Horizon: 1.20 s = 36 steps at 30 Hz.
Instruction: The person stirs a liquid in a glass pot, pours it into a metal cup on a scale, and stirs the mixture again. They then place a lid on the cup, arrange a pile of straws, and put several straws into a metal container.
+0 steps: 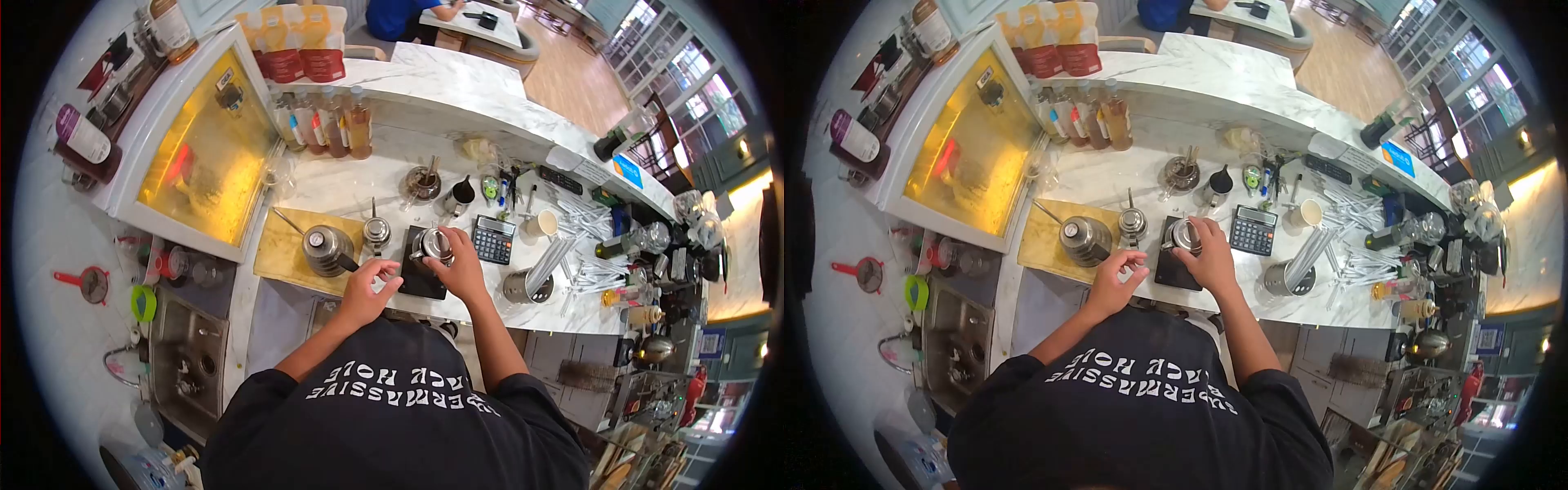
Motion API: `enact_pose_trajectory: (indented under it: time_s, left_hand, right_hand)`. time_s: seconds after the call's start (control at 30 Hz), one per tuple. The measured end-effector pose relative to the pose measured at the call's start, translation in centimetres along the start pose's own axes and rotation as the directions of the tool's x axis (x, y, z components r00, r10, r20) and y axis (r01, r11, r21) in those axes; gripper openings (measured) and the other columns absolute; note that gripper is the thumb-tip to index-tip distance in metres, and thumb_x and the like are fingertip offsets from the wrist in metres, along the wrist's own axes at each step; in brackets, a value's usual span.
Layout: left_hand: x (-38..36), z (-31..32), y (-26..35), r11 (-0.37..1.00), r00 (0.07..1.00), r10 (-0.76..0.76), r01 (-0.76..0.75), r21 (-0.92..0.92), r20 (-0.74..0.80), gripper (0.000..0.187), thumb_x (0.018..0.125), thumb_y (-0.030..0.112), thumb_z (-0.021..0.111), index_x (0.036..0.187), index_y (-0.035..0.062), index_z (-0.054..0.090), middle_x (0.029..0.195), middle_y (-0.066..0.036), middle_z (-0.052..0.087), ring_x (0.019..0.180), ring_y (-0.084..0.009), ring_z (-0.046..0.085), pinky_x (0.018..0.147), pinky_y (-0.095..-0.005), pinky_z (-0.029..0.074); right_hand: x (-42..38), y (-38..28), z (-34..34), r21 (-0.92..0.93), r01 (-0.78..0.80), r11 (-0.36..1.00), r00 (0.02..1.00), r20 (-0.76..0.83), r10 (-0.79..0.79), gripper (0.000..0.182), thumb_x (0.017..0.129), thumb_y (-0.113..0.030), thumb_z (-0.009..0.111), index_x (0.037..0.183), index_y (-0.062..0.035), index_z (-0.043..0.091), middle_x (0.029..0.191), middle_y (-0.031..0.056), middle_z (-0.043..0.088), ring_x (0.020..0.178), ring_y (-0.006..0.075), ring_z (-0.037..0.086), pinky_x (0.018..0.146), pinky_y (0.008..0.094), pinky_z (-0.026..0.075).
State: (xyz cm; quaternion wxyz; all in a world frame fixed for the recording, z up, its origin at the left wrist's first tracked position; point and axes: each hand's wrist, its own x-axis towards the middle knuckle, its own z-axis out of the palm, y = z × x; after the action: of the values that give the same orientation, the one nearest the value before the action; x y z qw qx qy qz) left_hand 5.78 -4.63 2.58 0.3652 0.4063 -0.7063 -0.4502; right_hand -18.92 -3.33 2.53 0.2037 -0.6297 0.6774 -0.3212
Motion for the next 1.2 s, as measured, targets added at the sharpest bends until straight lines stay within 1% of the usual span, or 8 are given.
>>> enact_pose_trajectory:
  time_s: [0.1,0.17,0.23,0.37,0.43,0.47,0.6,1.2]
  left_hand:
    - [0.3,-0.4,-0.2,1.000,0.999,0.024,-0.024,-0.013,0.038,0.031,0.091,0.018,0.078,0.117,0.0038,0.070,0.099,-0.009,0.070,0.084,-0.0189,0.066,0.078,-0.0339,0.052]
    - [0.4,-0.5,-0.6,1.000,0.998,0.026,-0.026,-0.007,0.058,0.031,0.091,0.018,0.078,0.117,0.0040,0.070,0.099,-0.008,0.070,0.083,-0.0185,0.065,0.077,-0.0337,0.052]
    - [0.4,-0.4,-1.0,1.000,0.996,0.028,-0.028,-0.003,0.089,0.030,0.091,0.018,0.078,0.117,0.0043,0.071,0.100,-0.008,0.070,0.083,-0.0181,0.065,0.077,-0.0336,0.052]
    - [0.4,-0.3,-1.9,1.000,0.992,-0.021,0.022,-0.006,0.128,0.030,0.090,0.018,0.078,0.117,0.0064,0.071,0.102,-0.007,0.072,0.084,-0.0164,0.065,0.075,-0.0319,0.050]
    - [0.3,-0.6,-2.4,0.999,0.994,-0.037,0.037,0.004,0.104,0.030,0.091,0.017,0.077,0.118,0.0064,0.071,0.103,-0.007,0.072,0.084,-0.0155,0.066,0.075,-0.0312,0.050]
    - [0.2,-0.7,-2.8,0.999,0.992,-0.042,0.042,0.007,0.122,0.030,0.091,0.017,0.077,0.118,0.0064,0.071,0.103,-0.007,0.072,0.084,-0.0155,0.066,0.075,-0.0312,0.050]
    - [0.8,-0.8,-3.6,0.995,0.994,-0.085,0.087,-0.037,0.071,0.031,0.092,0.017,0.077,0.120,0.0058,0.071,0.103,-0.007,0.073,0.085,-0.0144,0.066,0.076,-0.0303,0.049]
    - [1.6,-1.5,-4.2,0.992,0.993,-0.104,0.108,-0.069,0.054,0.030,0.093,0.016,0.076,0.120,0.0046,0.071,0.103,-0.007,0.072,0.086,-0.0134,0.065,0.076,-0.0287,0.049]
  right_hand:
    - [-0.5,0.8,-0.1,0.123,0.007,0.992,0.998,-0.065,0.001,0.073,0.080,-0.025,0.086,0.144,-0.0059,0.056,0.137,0.0189,0.059,0.127,0.0382,0.058,0.106,0.0434,0.048]
    - [-1.3,1.8,-0.2,0.331,-0.098,0.939,0.979,-0.136,0.150,0.071,0.083,-0.026,0.086,0.145,-0.0068,0.055,0.137,0.0167,0.060,0.128,0.0348,0.058,0.105,0.0442,0.049]
    - [-2.5,2.7,-0.4,0.401,-0.219,0.890,0.931,-0.189,0.314,0.068,0.087,-0.028,0.084,0.145,-0.0084,0.055,0.135,0.0142,0.061,0.121,0.0304,0.062,0.094,0.0450,0.054]
    - [-6.2,6.1,0.9,0.519,-0.353,0.779,0.817,-0.236,0.527,0.066,0.085,-0.027,0.086,0.141,-0.0069,0.057,0.135,0.0149,0.062,0.116,0.0307,0.064,0.092,0.0432,0.054]
    - [-8.5,9.0,2.7,0.192,-0.317,0.929,0.869,-0.334,0.366,0.063,0.082,-0.024,0.087,0.136,-0.0061,0.061,0.134,0.0169,0.062,0.118,0.0344,0.062,0.099,0.0450,0.051]
    - [-9.6,9.7,3.2,0.112,-0.386,0.916,0.862,-0.310,0.402,0.064,0.077,-0.023,0.089,0.132,-0.0055,0.063,0.134,0.0176,0.062,0.123,0.0385,0.057,0.106,0.0469,0.046]
    - [-11.1,12.1,5.4,-0.188,-0.399,0.897,0.881,-0.351,0.318,0.066,0.072,-0.025,0.090,0.132,-0.0104,0.065,0.137,0.0153,0.062,0.130,0.0408,0.051,0.108,0.0506,0.044]
    - [-10.2,12.8,6.8,-0.303,-0.435,0.848,0.885,-0.317,0.341,0.068,0.073,-0.032,0.090,0.134,-0.0133,0.066,0.147,0.0097,0.059,0.136,0.0394,0.048,0.108,0.0567,0.041]
